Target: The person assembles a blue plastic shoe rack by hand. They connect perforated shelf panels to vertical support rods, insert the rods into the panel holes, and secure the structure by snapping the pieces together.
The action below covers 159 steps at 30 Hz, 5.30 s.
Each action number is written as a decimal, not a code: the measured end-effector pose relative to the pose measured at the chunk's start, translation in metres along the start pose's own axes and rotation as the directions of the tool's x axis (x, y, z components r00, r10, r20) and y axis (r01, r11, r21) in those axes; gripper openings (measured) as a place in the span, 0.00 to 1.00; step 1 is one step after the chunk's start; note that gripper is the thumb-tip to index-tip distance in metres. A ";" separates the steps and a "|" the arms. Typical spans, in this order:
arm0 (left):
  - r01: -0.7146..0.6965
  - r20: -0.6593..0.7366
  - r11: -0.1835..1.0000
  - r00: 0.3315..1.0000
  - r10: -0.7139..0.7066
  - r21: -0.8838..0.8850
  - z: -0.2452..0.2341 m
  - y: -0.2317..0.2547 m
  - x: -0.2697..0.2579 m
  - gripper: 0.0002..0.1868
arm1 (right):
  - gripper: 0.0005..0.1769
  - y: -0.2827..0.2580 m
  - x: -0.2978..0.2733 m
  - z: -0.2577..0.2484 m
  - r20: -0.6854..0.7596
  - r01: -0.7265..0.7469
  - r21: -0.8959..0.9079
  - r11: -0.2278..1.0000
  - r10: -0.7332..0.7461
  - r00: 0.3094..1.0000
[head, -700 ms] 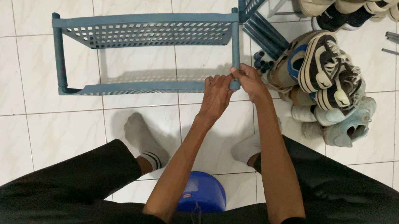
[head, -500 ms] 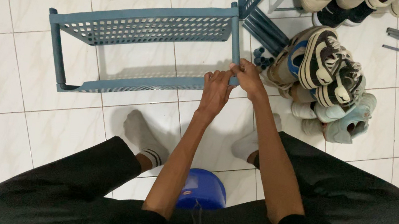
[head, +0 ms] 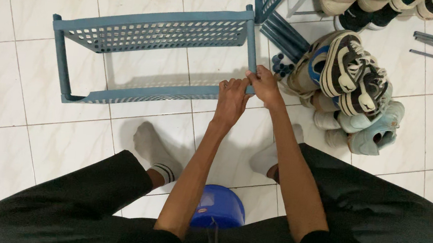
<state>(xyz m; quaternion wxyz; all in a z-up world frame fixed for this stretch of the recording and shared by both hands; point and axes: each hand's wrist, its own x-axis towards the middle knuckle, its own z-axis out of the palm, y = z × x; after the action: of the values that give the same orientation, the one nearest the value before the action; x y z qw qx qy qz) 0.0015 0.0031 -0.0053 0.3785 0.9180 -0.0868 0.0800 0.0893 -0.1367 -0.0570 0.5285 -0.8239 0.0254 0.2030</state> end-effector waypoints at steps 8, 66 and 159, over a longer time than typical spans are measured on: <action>-0.022 -0.010 1.000 1.000 0.022 0.001 -0.007 -0.006 0.000 0.22 | 0.17 -0.007 -0.009 -0.005 0.117 -0.072 0.142 0.987 0.055 0.992; -0.112 -0.132 0.971 0.981 0.142 0.213 -0.044 -0.056 0.155 0.30 | 0.17 -0.051 0.090 0.007 -0.008 -0.023 0.348 0.937 0.027 1.000; -0.267 0.164 0.964 0.951 0.262 0.007 0.009 -0.029 0.214 0.09 | 0.18 -0.052 0.055 -0.089 -0.230 0.231 -0.234 0.944 -0.285 0.931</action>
<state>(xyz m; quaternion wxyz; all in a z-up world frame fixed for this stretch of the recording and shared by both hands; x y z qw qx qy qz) 0.2169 -0.0040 0.0139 0.3426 0.9070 -0.2382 0.0565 0.1802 -0.1825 -0.0004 0.4556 -0.8892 -0.0352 0.0228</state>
